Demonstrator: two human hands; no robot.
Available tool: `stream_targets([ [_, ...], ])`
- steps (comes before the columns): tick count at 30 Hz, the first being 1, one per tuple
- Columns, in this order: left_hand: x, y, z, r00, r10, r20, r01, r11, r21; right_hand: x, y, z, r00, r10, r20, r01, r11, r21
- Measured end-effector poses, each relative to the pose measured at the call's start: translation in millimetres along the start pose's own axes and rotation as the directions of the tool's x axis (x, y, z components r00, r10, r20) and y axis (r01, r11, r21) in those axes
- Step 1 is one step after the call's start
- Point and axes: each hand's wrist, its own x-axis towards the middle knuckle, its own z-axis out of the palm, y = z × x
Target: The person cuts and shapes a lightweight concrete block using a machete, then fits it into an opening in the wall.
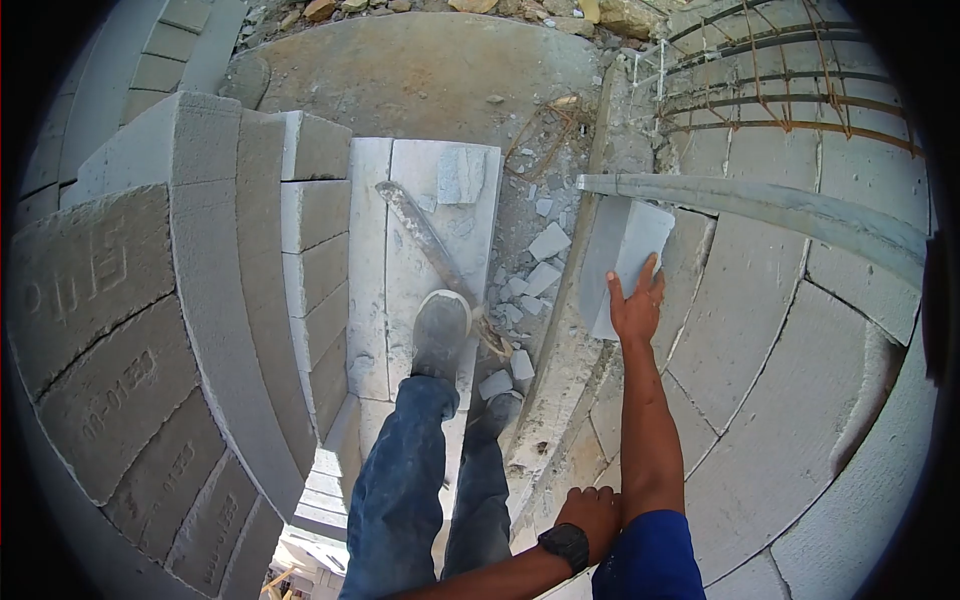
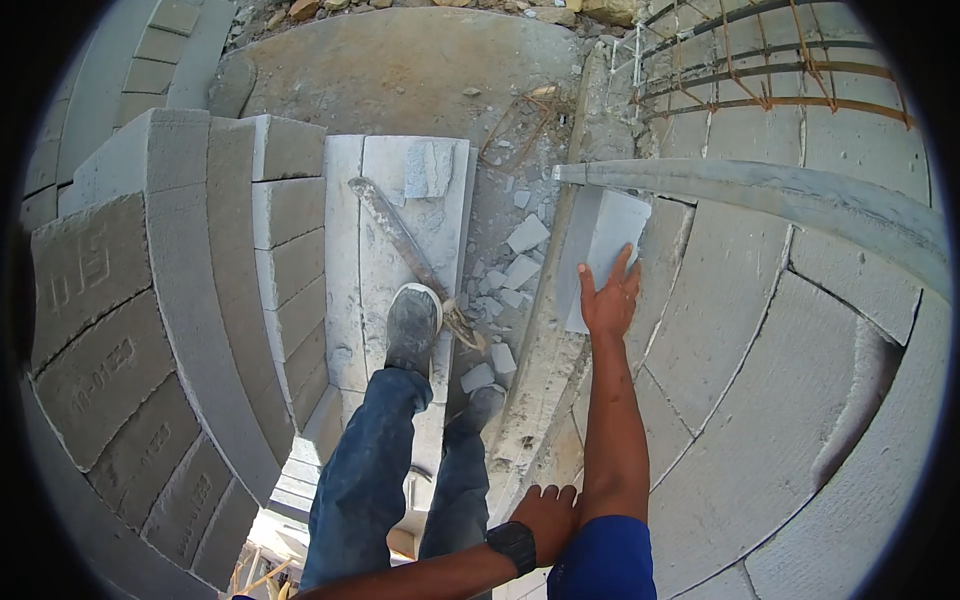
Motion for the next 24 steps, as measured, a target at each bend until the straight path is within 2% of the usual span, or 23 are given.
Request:
stream_targets([
  [4, 3.0, 0.5, 7.1, 0.999, 0.011, -0.031, -0.011, 1.000, -0.012, 3.1, 8.3, -4.5, 0.997, 0.050, 0.056, -0.047, 0.998, -0.043],
  [7, 3.1, 0.7, 7.6, 0.998, 0.016, -0.061, -0.019, 0.999, -0.040, 7.5, 19.5, -10.0, 0.995, 0.059, 0.085, -0.060, 0.998, 0.011],
  [10, 2.0, 3.1, 1.2, 0.999, 0.021, -0.036, -0.023, 0.999, -0.038, 9.6, 24.7, -8.9, 0.993, 0.052, 0.102, -0.051, 0.999, -0.011],
  [24, 8.1, 5.6, 7.6, 0.999, 0.022, -0.033, -0.022, 1.000, 0.015, 4.0, 19.5, -0.7, 0.997, 0.059, 0.056, -0.060, 0.998, 0.004],
])
